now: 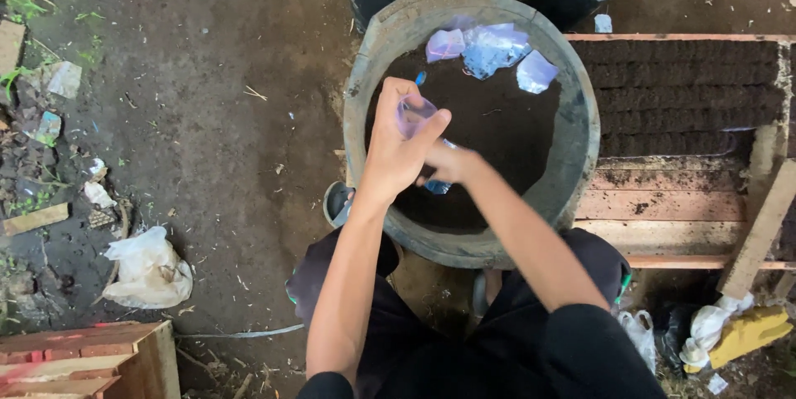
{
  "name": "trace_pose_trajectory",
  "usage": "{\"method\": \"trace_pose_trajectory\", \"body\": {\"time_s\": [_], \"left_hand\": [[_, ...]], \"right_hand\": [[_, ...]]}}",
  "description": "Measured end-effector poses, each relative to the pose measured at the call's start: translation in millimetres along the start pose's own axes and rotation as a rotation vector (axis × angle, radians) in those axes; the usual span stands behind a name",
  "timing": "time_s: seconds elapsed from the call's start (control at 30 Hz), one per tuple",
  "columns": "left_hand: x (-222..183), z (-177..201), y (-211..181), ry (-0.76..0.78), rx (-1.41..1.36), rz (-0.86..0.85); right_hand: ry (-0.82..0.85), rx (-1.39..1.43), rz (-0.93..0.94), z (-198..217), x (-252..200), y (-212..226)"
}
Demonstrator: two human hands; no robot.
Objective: Preparing soil for planting by manually removing plastic debris from a bucket and smoothing soil in a seedling tray.
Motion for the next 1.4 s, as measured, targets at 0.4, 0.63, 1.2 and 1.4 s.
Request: {"method": "trace_pose_trajectory", "body": {"time_s": [0.4, 0.63, 1.2, 1.4], "left_hand": [[-18.7, -90.6, 61.0, 0.071, -0.016, 0.512], [-31.2, -130.7, 83.3, 0.212, -0.087, 0.488], [-32.4, -172.8, 82.8, 0.372, -0.212, 0.384], [-34.2, -170.2, 78.9, 0.38, -0.134, 0.335]], "right_hand": [[-0.347, 0.559, 0.354, 111.9, -163.4, 98.4], [-0.193, 0.829, 0.562, 107.8, -230.5, 122.1], [-0.159, 0.665, 0.696, 117.5, -231.8, 109.0], [-0.298, 0.556, 0.763, 119.3, -240.3, 112.3]]}}
Point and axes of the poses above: each hand's wrist, its own x-axis towards the middle knuckle, its own z-axis out of the back of the hand, y = z × x, the point moved 5 cm from there along x, towards the middle knuckle, and after that the axes turned 8 degrees about -x, right-handed, at the moved point
